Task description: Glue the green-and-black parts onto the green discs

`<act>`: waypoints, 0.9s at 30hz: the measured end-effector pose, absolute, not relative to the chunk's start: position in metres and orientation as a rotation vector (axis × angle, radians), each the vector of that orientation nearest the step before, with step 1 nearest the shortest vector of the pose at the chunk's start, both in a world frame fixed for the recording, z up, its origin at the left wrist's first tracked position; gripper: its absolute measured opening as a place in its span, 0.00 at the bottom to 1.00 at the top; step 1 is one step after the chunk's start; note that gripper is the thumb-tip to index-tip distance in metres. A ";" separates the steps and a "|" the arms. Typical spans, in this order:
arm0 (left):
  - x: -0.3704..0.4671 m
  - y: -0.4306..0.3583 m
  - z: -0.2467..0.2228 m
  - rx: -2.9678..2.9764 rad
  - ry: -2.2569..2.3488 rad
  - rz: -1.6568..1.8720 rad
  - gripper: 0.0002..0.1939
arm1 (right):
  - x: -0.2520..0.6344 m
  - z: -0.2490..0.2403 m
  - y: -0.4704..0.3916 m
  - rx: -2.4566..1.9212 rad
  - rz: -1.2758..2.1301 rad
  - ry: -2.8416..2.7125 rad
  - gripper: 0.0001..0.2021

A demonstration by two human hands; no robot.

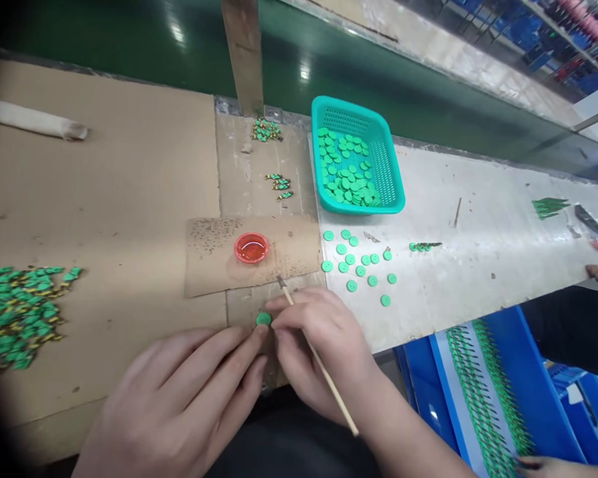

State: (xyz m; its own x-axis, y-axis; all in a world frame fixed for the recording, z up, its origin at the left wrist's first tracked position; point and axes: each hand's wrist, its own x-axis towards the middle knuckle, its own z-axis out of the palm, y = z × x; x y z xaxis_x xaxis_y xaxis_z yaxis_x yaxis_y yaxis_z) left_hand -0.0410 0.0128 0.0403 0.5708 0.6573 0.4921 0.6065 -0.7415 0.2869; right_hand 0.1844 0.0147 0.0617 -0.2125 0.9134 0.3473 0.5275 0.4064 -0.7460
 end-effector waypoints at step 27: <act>-0.062 0.049 0.061 2.727 0.836 0.699 0.15 | 0.193 0.048 0.016 -1.127 0.555 -2.029 0.12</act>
